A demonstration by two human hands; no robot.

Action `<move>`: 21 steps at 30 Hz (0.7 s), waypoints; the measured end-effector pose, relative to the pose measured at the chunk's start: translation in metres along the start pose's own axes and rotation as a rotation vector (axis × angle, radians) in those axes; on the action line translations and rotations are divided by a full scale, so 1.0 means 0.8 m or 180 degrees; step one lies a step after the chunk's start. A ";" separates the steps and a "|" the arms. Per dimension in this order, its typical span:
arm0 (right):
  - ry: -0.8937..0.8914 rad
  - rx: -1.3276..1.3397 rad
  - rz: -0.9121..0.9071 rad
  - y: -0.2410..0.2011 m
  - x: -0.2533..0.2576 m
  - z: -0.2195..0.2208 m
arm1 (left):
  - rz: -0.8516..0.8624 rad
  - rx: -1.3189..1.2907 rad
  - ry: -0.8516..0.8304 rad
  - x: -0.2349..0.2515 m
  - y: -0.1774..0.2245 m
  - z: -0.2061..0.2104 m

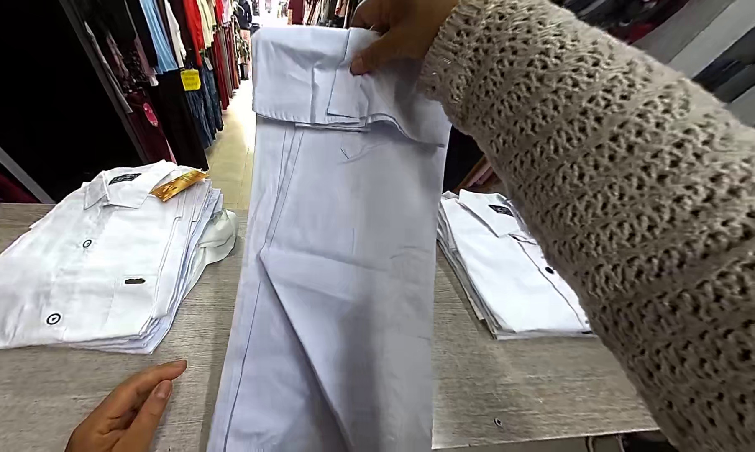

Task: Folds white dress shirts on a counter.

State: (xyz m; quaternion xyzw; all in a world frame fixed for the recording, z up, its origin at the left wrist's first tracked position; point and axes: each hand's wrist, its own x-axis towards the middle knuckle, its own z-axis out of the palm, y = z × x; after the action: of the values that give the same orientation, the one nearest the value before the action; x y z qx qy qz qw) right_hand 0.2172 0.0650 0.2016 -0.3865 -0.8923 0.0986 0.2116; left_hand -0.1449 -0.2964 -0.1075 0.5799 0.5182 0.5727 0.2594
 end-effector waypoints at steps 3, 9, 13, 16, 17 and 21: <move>-0.0034 -0.0587 0.0206 -0.002 0.009 -0.001 | 0.0051 0.0073 -0.0011 0.001 -0.002 -0.001; 0.0230 -0.0809 0.0361 0.000 0.013 0.002 | -0.0091 0.0206 -0.0302 -0.002 0.015 0.002; 0.0029 -0.1456 -0.0069 -0.057 -0.043 0.026 | 0.0298 0.0704 -0.0803 -0.006 0.001 -0.004; 0.0075 -0.1478 -0.0055 -0.099 -0.102 0.073 | 0.0332 0.0890 -0.0781 -0.005 0.005 0.005; 0.0079 -0.1457 -0.0087 -0.104 -0.119 0.089 | 0.0288 0.0827 -0.0721 0.000 0.010 0.012; -0.0090 -0.1375 -0.0070 -0.123 -0.166 0.130 | 0.0881 0.1101 -0.0583 0.060 0.016 0.045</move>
State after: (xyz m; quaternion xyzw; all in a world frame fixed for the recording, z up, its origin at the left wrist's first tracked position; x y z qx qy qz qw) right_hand 0.1879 -0.1006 0.1021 -0.4116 -0.8997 -0.0918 0.1124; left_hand -0.1168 -0.2472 -0.0844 0.7307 0.4985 0.4505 0.1211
